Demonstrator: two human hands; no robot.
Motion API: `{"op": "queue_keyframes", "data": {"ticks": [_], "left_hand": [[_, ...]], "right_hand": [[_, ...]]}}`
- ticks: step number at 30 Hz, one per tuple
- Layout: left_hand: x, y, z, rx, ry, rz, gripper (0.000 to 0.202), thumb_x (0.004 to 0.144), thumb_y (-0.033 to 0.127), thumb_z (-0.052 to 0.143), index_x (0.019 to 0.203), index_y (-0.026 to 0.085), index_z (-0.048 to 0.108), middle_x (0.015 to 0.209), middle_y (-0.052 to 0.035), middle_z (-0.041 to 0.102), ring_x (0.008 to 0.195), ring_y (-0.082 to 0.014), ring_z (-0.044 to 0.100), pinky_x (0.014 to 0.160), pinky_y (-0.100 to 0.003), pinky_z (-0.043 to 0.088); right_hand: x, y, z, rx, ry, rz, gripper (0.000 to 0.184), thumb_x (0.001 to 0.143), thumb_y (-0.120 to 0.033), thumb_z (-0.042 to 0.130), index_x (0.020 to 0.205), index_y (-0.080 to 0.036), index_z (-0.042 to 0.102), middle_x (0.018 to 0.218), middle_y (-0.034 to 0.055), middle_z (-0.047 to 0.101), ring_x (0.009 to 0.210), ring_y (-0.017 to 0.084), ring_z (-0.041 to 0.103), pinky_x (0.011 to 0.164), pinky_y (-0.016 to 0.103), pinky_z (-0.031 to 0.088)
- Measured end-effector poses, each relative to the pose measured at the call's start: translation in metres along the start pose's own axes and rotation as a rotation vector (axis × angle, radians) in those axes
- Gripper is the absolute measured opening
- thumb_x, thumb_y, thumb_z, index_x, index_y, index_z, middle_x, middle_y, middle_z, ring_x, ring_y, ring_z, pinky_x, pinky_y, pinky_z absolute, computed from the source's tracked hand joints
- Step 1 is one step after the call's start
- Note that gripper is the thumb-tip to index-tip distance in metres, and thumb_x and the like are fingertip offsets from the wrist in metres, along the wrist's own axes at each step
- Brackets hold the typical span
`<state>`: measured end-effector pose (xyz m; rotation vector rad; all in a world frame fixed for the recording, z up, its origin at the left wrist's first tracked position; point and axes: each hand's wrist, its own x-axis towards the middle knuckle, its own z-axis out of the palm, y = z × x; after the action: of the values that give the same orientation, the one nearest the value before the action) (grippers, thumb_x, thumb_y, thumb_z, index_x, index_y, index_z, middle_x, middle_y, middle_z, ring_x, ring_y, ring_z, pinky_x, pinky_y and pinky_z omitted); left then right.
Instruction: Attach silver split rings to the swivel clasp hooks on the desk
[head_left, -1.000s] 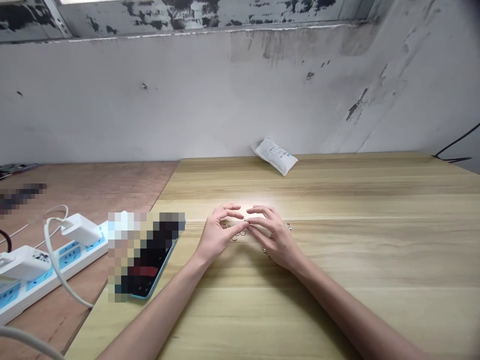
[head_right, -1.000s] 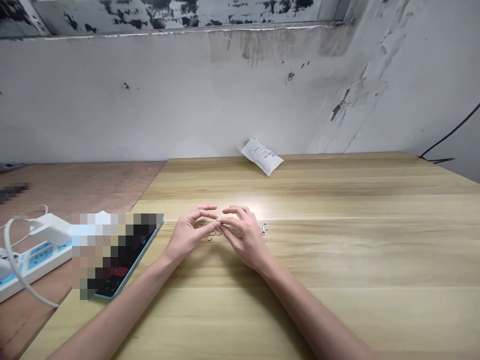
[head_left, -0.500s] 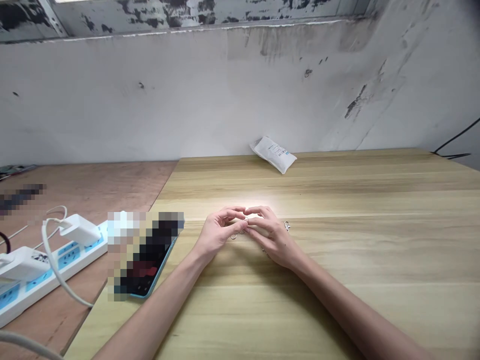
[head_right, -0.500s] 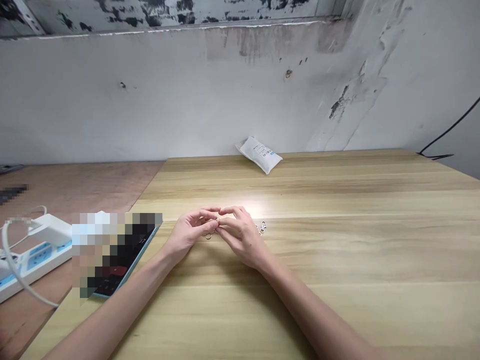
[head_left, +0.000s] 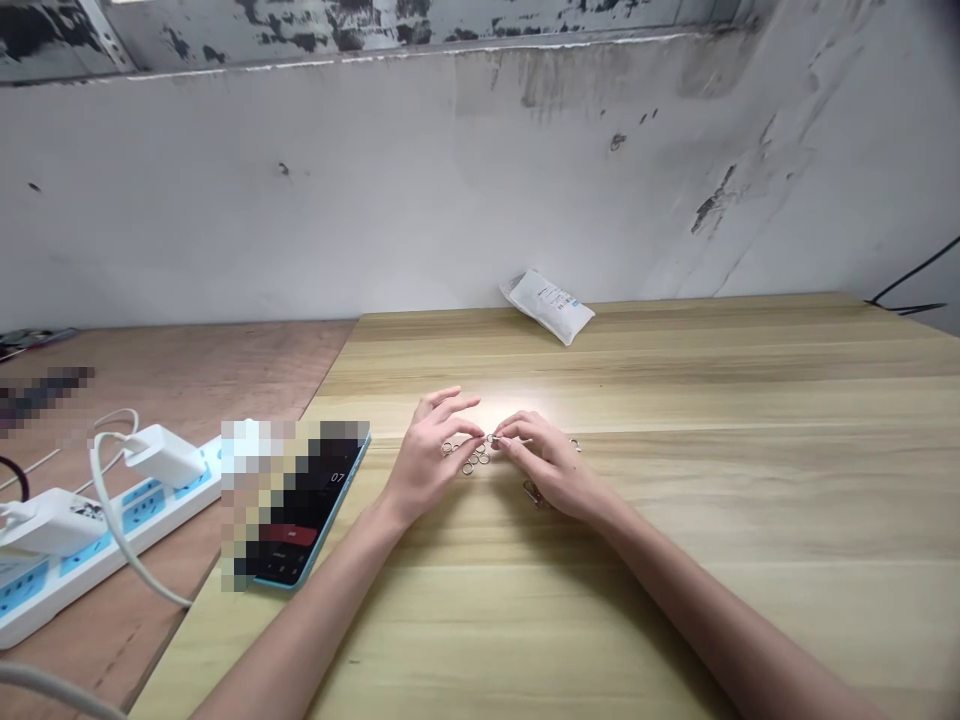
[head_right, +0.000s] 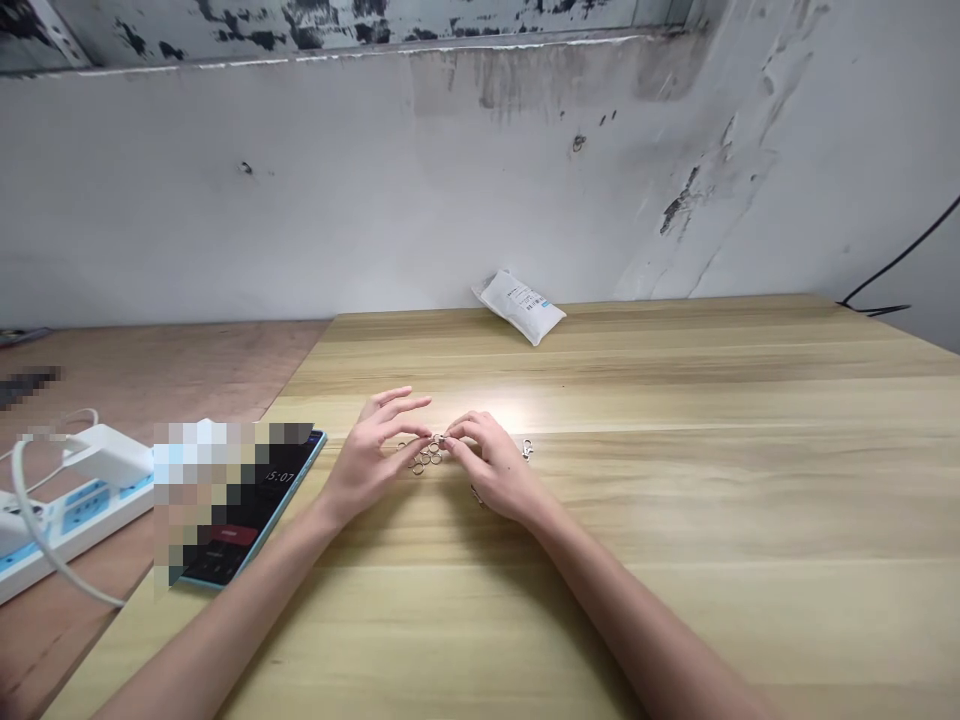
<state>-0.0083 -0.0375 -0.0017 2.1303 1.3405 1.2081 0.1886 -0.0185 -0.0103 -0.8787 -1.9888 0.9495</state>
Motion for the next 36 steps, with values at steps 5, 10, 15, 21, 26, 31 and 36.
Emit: {"op": "queue_keyframes", "data": {"ticks": [5,10,15,21,26,31,36], "left_hand": [[-0.003,0.002,0.001,0.216,0.017,0.130,0.012,0.087,0.021,0.061,0.087,0.025,0.072,0.128,-0.0048,0.064,0.130,-0.0271,0.044,0.108,-0.046,0.034],[-0.002,-0.003,0.002,-0.035,-0.032,-0.044,0.010,0.085,0.028,0.065,0.088,0.025,0.075,0.126,-0.0063,0.063,0.129,-0.0267,0.044,0.108,-0.048,0.037],[-0.003,-0.006,0.001,-0.339,-0.103,-0.251,0.019,0.083,0.039,0.068,0.090,0.023,0.076,0.133,-0.0098,0.056,0.128,-0.0292,0.048,0.092,-0.043,0.054],[-0.003,0.000,0.001,-0.027,0.010,-0.030,0.011,0.085,0.032,0.066,0.082,0.024,0.073,0.127,-0.0059,0.061,0.126,-0.0268,0.049,0.102,-0.047,0.045],[-0.001,0.001,-0.005,0.427,-0.007,0.266,0.011,0.090,0.023,0.060,0.085,0.025,0.071,0.130,-0.0048,0.060,0.128,-0.0268,0.046,0.104,-0.046,0.038],[-0.002,-0.017,-0.012,0.439,-0.129,0.118,0.016,0.092,0.030,0.057,0.102,0.023,0.068,0.130,-0.0077,0.058,0.125,-0.0262,0.047,0.102,-0.045,0.040],[-0.004,-0.022,-0.007,0.434,-0.232,0.086,0.019,0.091,0.035,0.058,0.101,0.026,0.071,0.127,-0.0063,0.060,0.121,-0.0276,0.048,0.098,-0.047,0.039]], "right_hand": [[0.001,0.004,0.002,0.113,-0.015,0.083,0.027,0.093,-0.040,0.052,0.081,-0.021,0.067,0.088,0.0059,0.064,0.092,0.020,0.058,0.080,0.032,0.048],[-0.001,-0.001,0.003,0.193,-0.034,0.100,0.026,0.095,-0.042,0.050,0.089,-0.020,0.063,0.094,0.0053,0.065,0.092,0.018,0.061,0.081,0.030,0.050],[-0.002,-0.007,0.001,0.202,-0.060,0.064,0.027,0.097,-0.041,0.046,0.091,-0.019,0.062,0.093,0.0046,0.066,0.091,0.017,0.061,0.081,0.030,0.048],[0.000,-0.008,-0.001,0.154,-0.036,0.153,0.030,0.094,-0.042,0.050,0.083,-0.019,0.064,0.090,0.0043,0.067,0.089,0.018,0.060,0.078,0.029,0.047],[0.002,-0.003,-0.007,0.163,-0.085,0.178,0.029,0.094,-0.038,0.049,0.080,-0.018,0.065,0.084,0.0041,0.069,0.083,0.018,0.063,0.076,0.030,0.047],[0.012,0.023,-0.010,-0.385,0.058,0.020,0.027,0.094,-0.031,0.052,0.079,-0.019,0.070,0.078,0.0061,0.066,0.078,0.020,0.055,0.074,0.033,0.040],[0.018,0.034,-0.033,-0.552,0.073,-0.032,0.026,0.094,-0.031,0.050,0.091,-0.020,0.074,0.090,0.0088,0.068,0.086,0.022,0.055,0.077,0.036,0.038]]}}
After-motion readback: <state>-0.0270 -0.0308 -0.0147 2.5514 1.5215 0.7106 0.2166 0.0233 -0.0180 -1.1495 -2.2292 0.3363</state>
